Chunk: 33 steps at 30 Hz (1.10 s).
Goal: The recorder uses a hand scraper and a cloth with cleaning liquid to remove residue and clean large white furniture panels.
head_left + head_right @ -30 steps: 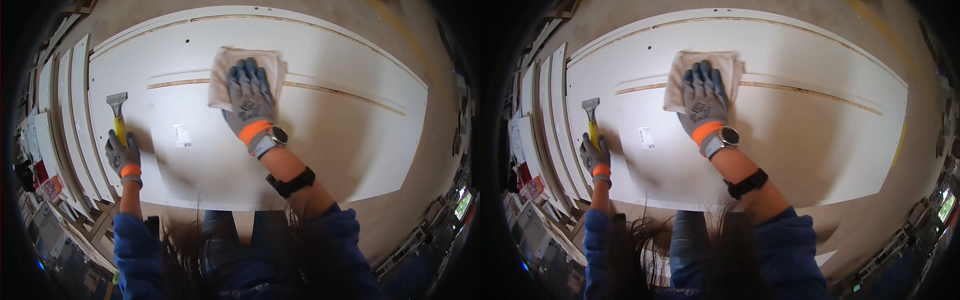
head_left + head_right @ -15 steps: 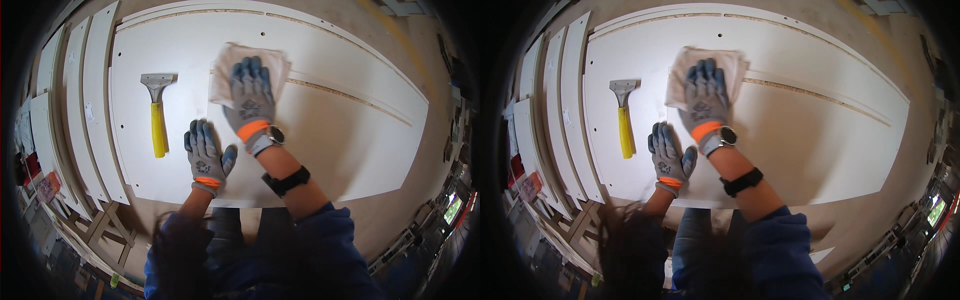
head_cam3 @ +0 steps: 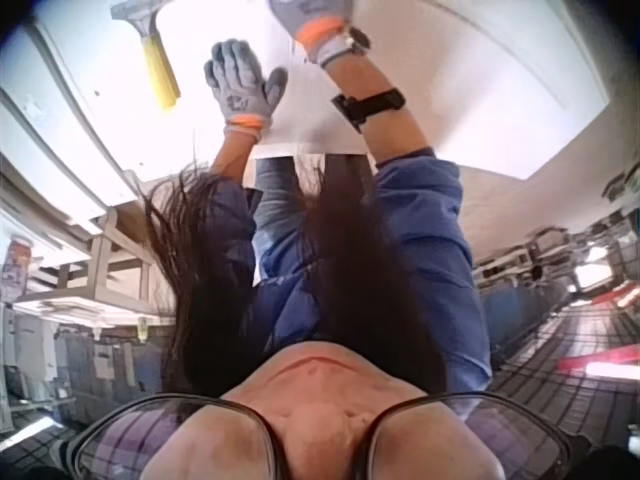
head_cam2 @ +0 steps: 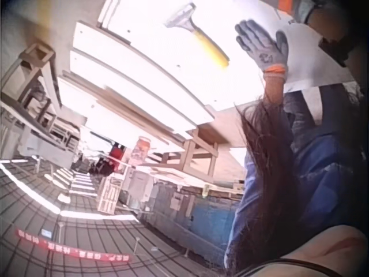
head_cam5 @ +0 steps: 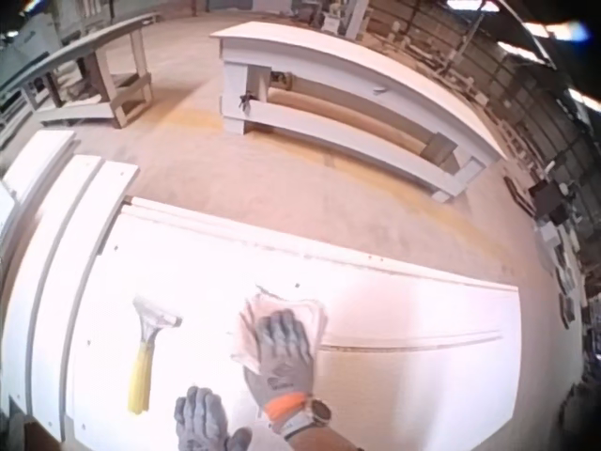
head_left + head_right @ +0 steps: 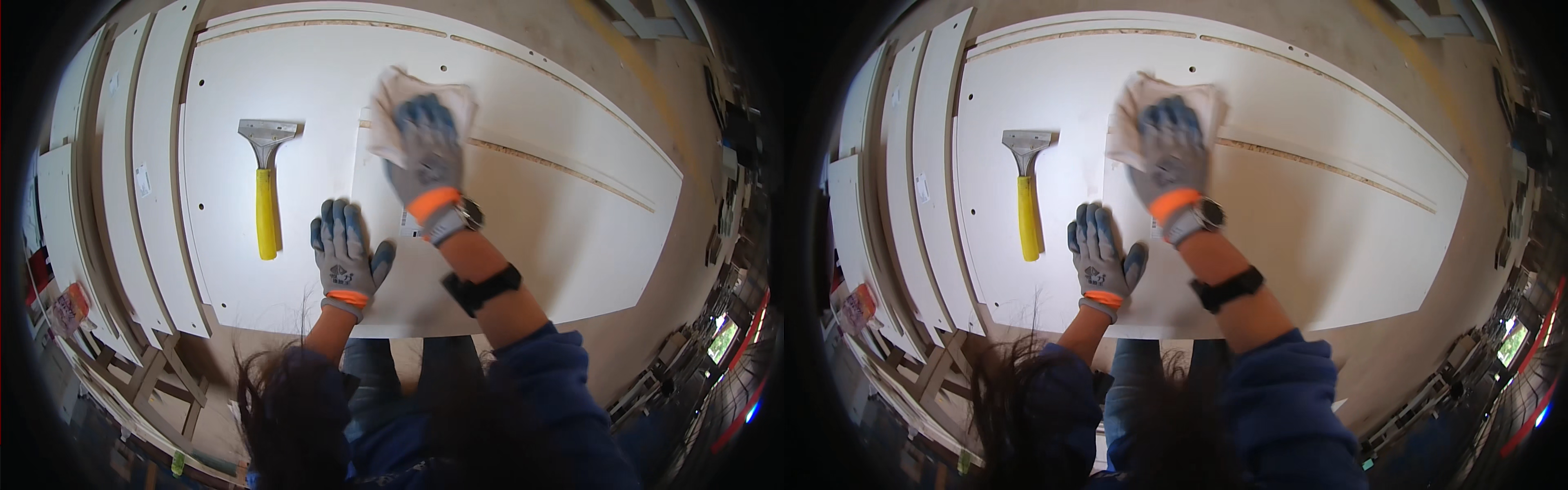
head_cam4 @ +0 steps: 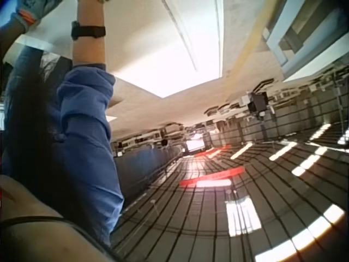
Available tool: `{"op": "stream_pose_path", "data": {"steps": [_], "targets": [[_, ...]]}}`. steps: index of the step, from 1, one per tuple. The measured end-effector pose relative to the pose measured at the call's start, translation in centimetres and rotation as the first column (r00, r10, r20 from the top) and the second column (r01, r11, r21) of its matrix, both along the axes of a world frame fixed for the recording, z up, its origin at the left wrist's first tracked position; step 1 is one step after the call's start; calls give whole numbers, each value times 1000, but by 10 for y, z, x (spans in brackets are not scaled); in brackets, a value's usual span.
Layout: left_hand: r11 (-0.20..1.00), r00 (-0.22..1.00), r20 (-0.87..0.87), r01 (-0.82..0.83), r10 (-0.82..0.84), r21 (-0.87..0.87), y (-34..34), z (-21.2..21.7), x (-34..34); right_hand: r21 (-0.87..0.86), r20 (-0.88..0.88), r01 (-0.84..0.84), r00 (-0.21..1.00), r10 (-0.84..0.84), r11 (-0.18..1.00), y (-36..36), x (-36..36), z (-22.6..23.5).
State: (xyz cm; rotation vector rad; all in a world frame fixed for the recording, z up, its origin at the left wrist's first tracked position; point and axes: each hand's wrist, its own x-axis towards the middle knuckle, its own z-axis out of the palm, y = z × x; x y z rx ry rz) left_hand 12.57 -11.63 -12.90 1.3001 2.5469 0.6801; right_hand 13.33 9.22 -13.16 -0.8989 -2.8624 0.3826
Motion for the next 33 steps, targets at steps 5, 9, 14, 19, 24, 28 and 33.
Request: {"op": "stream_pose_path", "data": {"steps": [5, 9, 14, 19, 24, 28, 33], "targets": [[999, 1000, 15, -26, 26, -23, 2, 7, 0, 110, 362, 280, 882, -301, 954, 62, 85, 5], [1000, 1000, -9, -12, 12, 5, 6, 0, -2, -9, 102, 93, 991, -92, 996, 20, 10, 9], [999, 1000, 7, 19, -18, -50, 7, 3, -1, 112, 109, -121, 988, 108, 986, -17, -35, -5], [1000, 1000, 25, -7, 7, -18, 0, 4, -7, 179, 249, -33, 968, -13, 983, 37, 57, 3], [1000, 999, 32, -13, 13, 0, 3, 1, -3, 188, 346, -20, 937, -47, 982, 17, 19, 10], [1000, 999, 47, -14, 14, 5, 4, -1, -2, 76, 190, -191, 966, 173, 979, -21, -17, 13], [998, 985, 172, -17, 27, -62, -8, 15, -4, -108, 167, -489, 849, 501, 865, -46, 41, 14]]}}
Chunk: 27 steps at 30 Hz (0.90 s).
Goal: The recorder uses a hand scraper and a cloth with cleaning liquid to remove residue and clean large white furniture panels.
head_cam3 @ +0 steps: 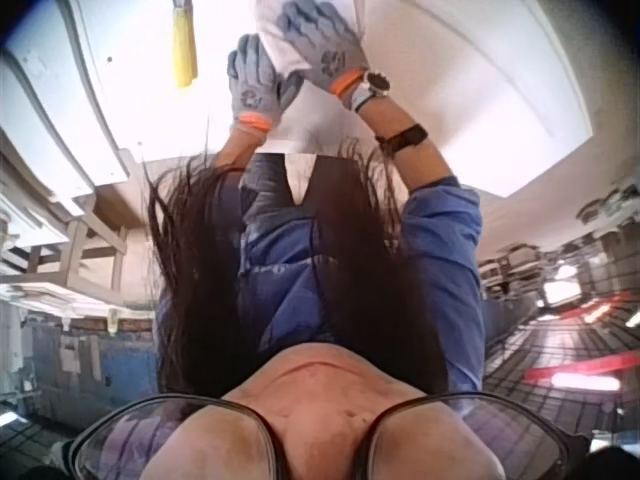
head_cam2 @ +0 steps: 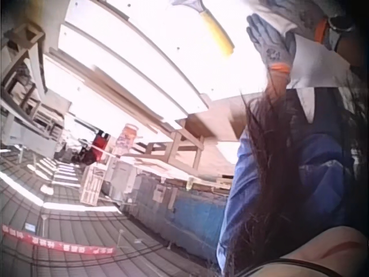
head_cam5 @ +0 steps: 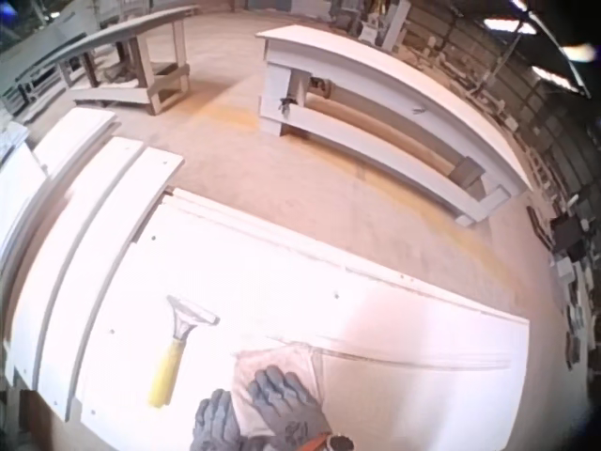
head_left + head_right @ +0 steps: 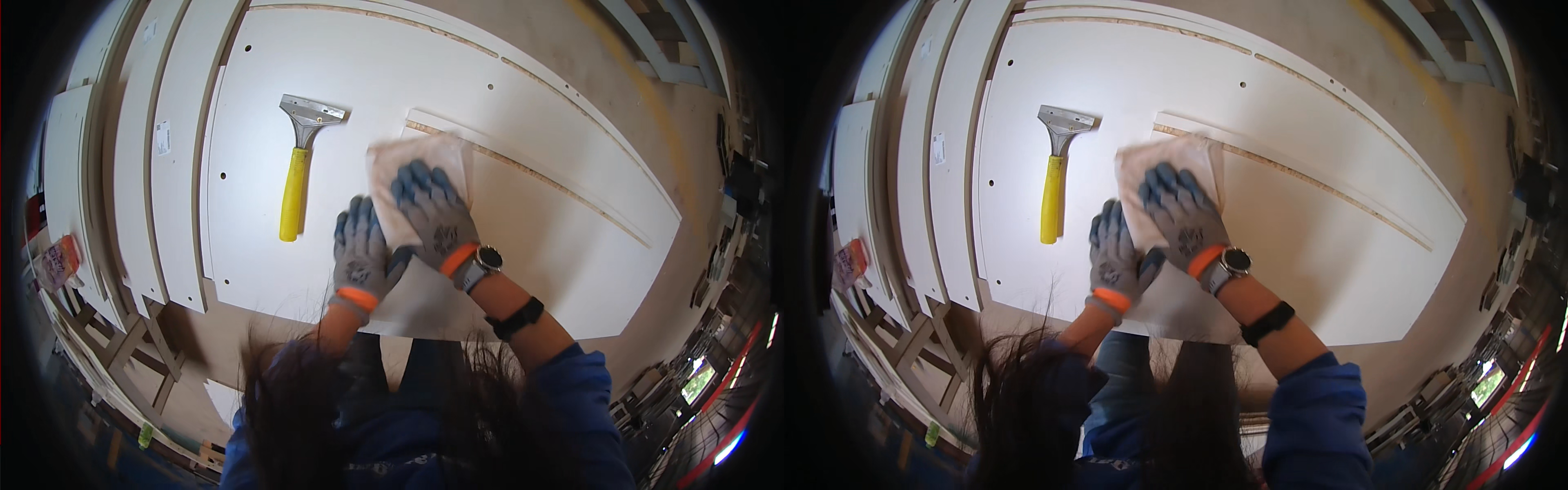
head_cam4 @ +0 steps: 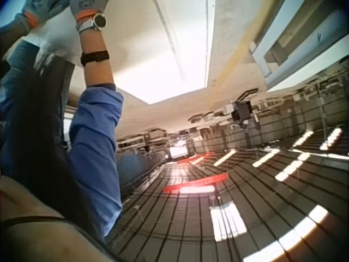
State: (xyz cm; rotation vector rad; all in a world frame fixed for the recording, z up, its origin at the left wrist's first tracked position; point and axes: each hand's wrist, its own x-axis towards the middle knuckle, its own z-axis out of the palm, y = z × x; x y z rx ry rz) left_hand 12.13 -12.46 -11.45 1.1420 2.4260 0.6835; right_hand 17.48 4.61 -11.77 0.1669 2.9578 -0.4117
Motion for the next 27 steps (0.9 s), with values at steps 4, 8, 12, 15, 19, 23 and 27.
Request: {"op": "stream_pose_path", "data": {"steps": [4, 8, 12, 15, 19, 23, 27], "targets": [[936, 945, 104, -282, 309, -211, -71, 42, 39, -40, 18, -75, 997, 76, 996, 34, -18, 13], [741, 384, 639, -437, 667, -510, -102, 64, 73, 88, 91, 24, 995, -32, 996, 23, -32, 15], [688, 347, 622, -554, 702, -468, -132, 8, 140, -237, 145, -412, 881, 451, 880, -88, 28, 5], [486, 269, 694, -864, 668, -133, -126, -55, 182, -339, -217, -459, 887, 407, 821, -92, 65, -36], [514, 290, 447, -669, 846, -538, -81, -6, 146, 21, -79, -268, 960, 269, 963, 16, -33, -12], [424, 145, 500, -750, 854, -507, -77, -6, 153, -67, -123, -259, 961, 249, 964, -34, -22, 3], [715, 696, 178, -646, 695, -267, -112, -48, 197, -407, -263, -534, 845, 465, 741, -132, 86, -17]]}}
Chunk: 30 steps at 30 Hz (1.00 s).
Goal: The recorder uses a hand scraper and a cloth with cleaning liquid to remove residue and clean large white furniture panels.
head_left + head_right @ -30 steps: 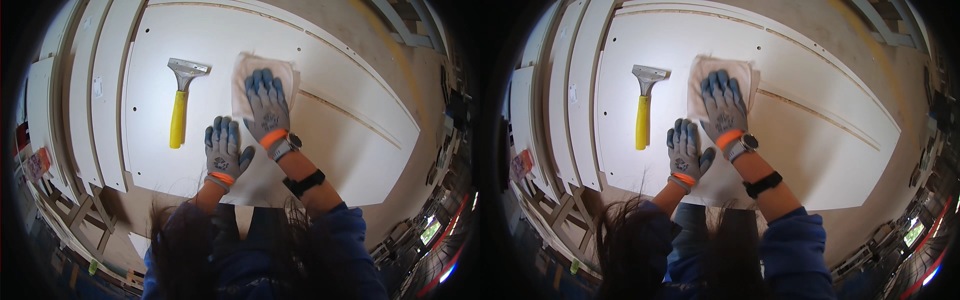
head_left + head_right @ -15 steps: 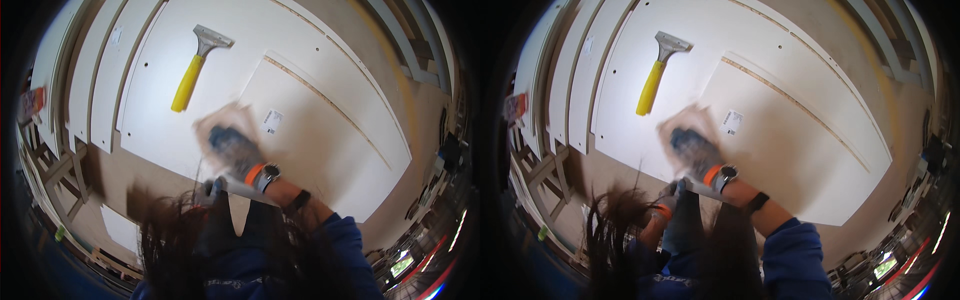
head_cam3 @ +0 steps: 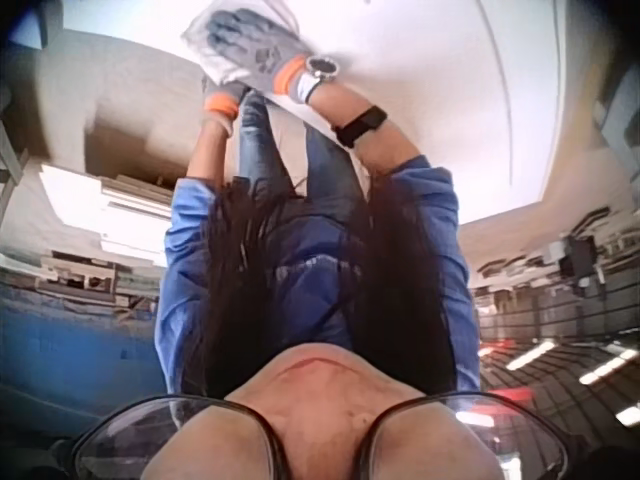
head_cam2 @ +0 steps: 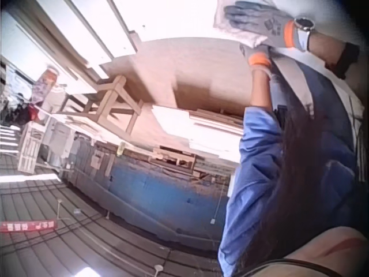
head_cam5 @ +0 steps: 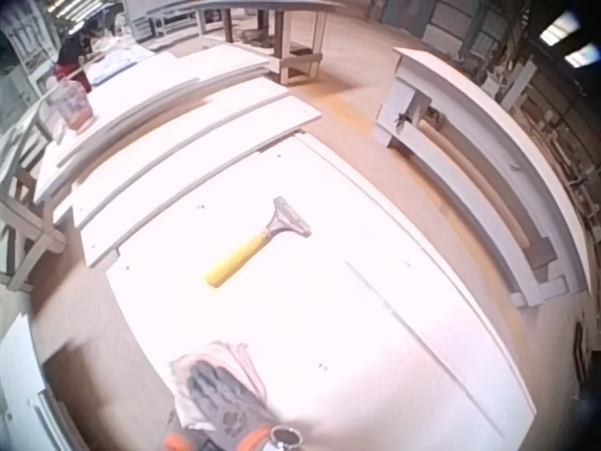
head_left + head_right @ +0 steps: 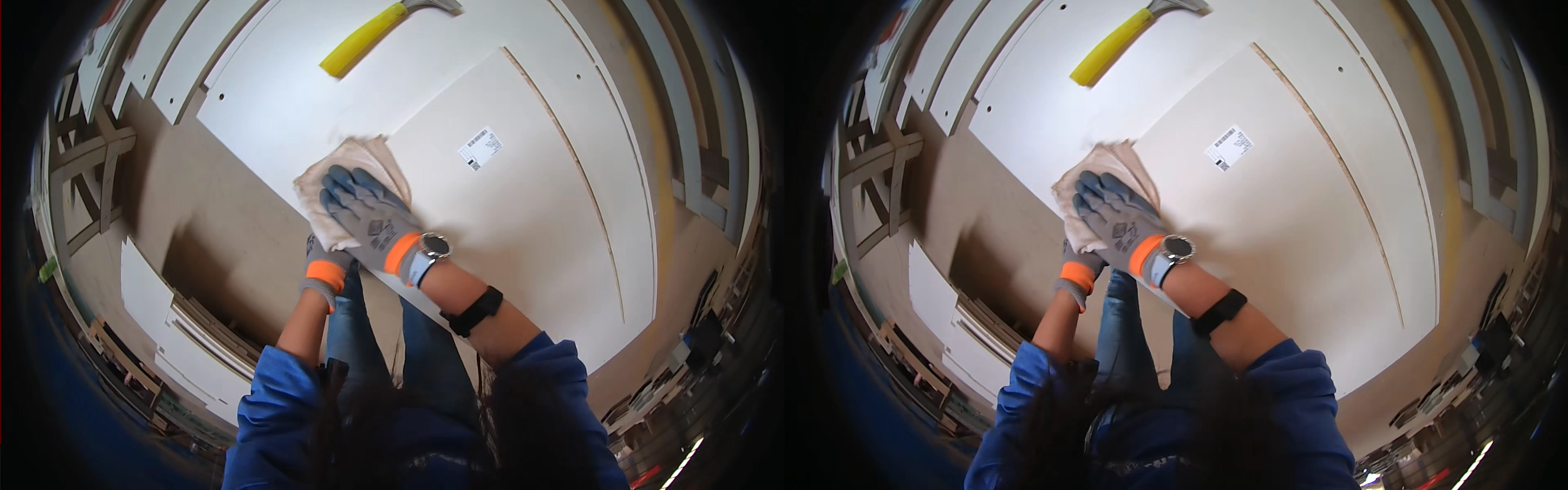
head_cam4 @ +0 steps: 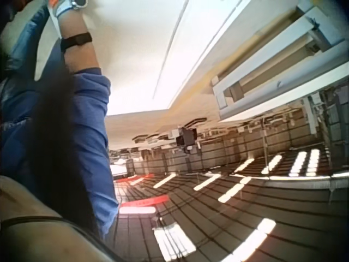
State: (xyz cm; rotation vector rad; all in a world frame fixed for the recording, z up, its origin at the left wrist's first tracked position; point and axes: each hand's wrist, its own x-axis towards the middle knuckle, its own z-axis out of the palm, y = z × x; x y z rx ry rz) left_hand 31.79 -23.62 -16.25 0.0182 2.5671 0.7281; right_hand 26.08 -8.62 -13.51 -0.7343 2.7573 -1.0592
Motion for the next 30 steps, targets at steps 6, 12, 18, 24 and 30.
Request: {"op": "stream_pose_path", "data": {"steps": [6, 12, 18, 24, 30], "targets": [[917, 899, 269, -385, 346, 107, 43, 54, -34, 466, -488, 281, 873, -21, 839, 107, -97, 4], [834, 818, 413, -512, 401, 205, 8, 53, -23, 111, -45, -142, 988, 147, 984, -18, -6, 12], [611, 590, 726, -733, 352, 299, -43, 56, 28, 310, 23, 212, 973, -230, 927, 62, -20, 3], [563, 584, 708, -764, 396, 315, -55, 71, 47, 513, -36, 38, 999, -23, 858, -28, -22, 12], [825, 722, 669, -480, 178, 299, -111, 41, 66, 511, 126, 53, 983, -135, 858, 8, 72, 23]]}}
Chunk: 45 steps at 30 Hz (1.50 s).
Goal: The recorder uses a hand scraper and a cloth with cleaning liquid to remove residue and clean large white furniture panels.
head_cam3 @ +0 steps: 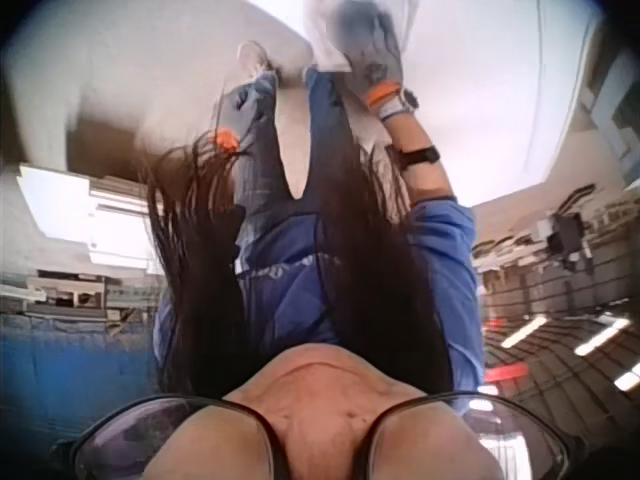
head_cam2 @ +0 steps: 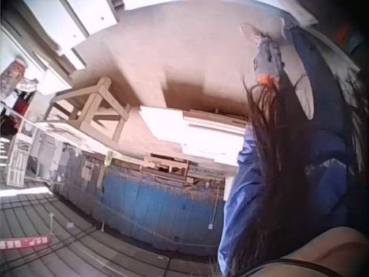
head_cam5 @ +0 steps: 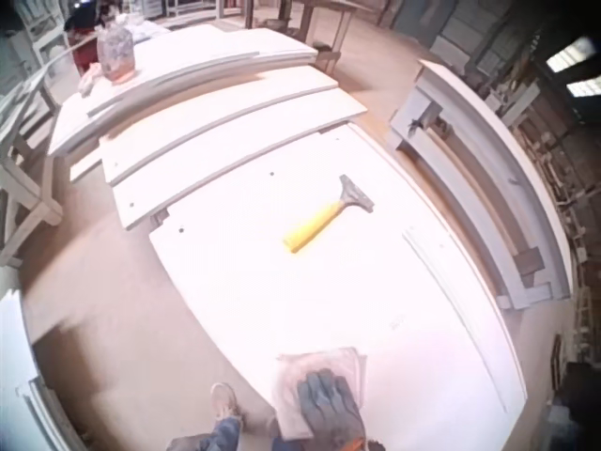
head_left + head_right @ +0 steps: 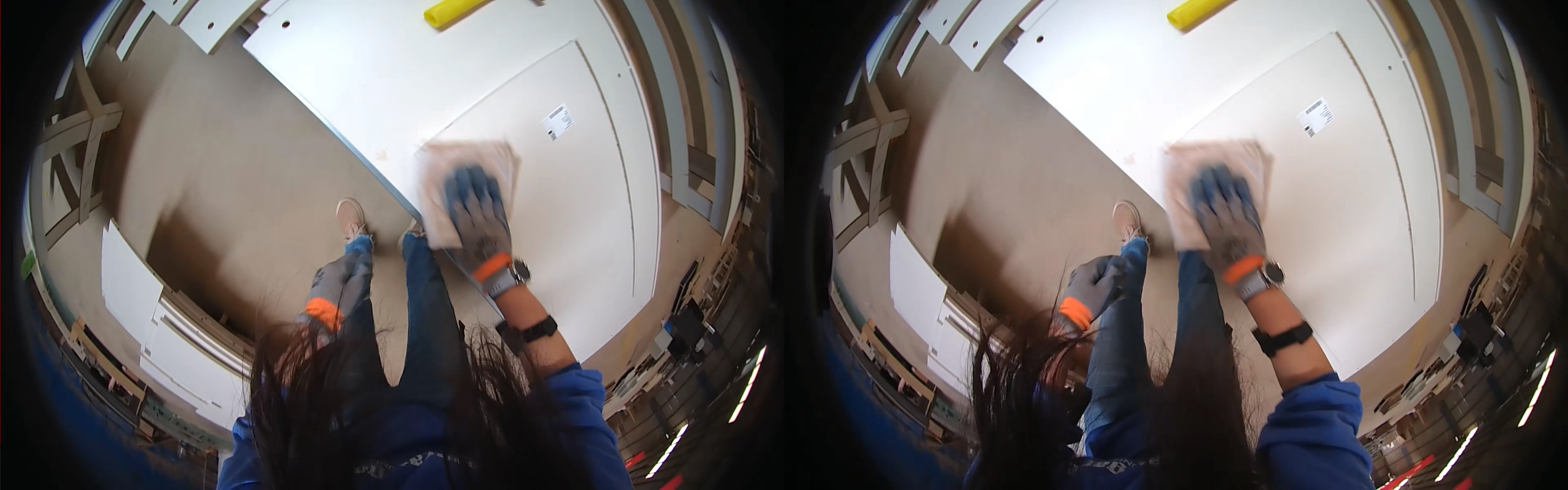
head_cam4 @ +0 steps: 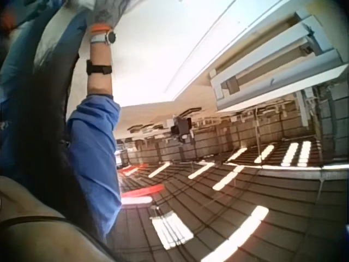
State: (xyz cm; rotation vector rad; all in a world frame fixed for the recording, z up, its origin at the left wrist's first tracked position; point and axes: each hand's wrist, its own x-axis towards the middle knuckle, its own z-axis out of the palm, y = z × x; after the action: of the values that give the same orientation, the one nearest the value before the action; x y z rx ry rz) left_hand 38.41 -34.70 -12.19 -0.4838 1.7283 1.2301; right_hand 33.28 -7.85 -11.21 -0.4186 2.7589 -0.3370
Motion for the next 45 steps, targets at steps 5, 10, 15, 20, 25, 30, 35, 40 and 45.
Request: {"op": "stream_pose_path", "data": {"steps": [5, 10, 15, 20, 25, 30, 35, 40, 45], "targets": [[965, 972, 121, -176, 202, -193, -40, 13, -25, 184, -98, 62, 994, -44, 981, -13, 7, -9], [975, 998, 70, 26, -10, -223, -24, 23, -53, -43, -117, 122, 985, -127, 992, -58, -58, -1], [871, 772, -428, 325, -469, -368, 16, 40, -81, 155, -105, 237, 969, -223, 959, -21, 25, -17], [909, 597, -689, 210, -411, -359, 71, 25, -114, 212, -13, 526, 844, -536, 824, 8, 82, 0], [894, 488, -755, 149, -438, -423, 99, 14, -157, -25, -153, 502, 853, -500, 864, -48, 0, -3], [690, 534, -477, 324, -698, -647, 143, 21, -154, -25, -295, 481, 834, -466, 876, -19, 39, -22], [603, 357, -497, 320, -791, -731, 143, 18, -159, 389, -200, 716, 680, -705, 580, 60, 211, -61], [482, 305, -390, 342, -869, -807, 129, 1, -163, 161, -351, 947, 319, -881, 278, 97, 300, -45], [366, 216, -309, 323, -926, -873, 125, 3, -168, -123, -46, 864, 486, -873, 488, 30, 175, -24]]}}
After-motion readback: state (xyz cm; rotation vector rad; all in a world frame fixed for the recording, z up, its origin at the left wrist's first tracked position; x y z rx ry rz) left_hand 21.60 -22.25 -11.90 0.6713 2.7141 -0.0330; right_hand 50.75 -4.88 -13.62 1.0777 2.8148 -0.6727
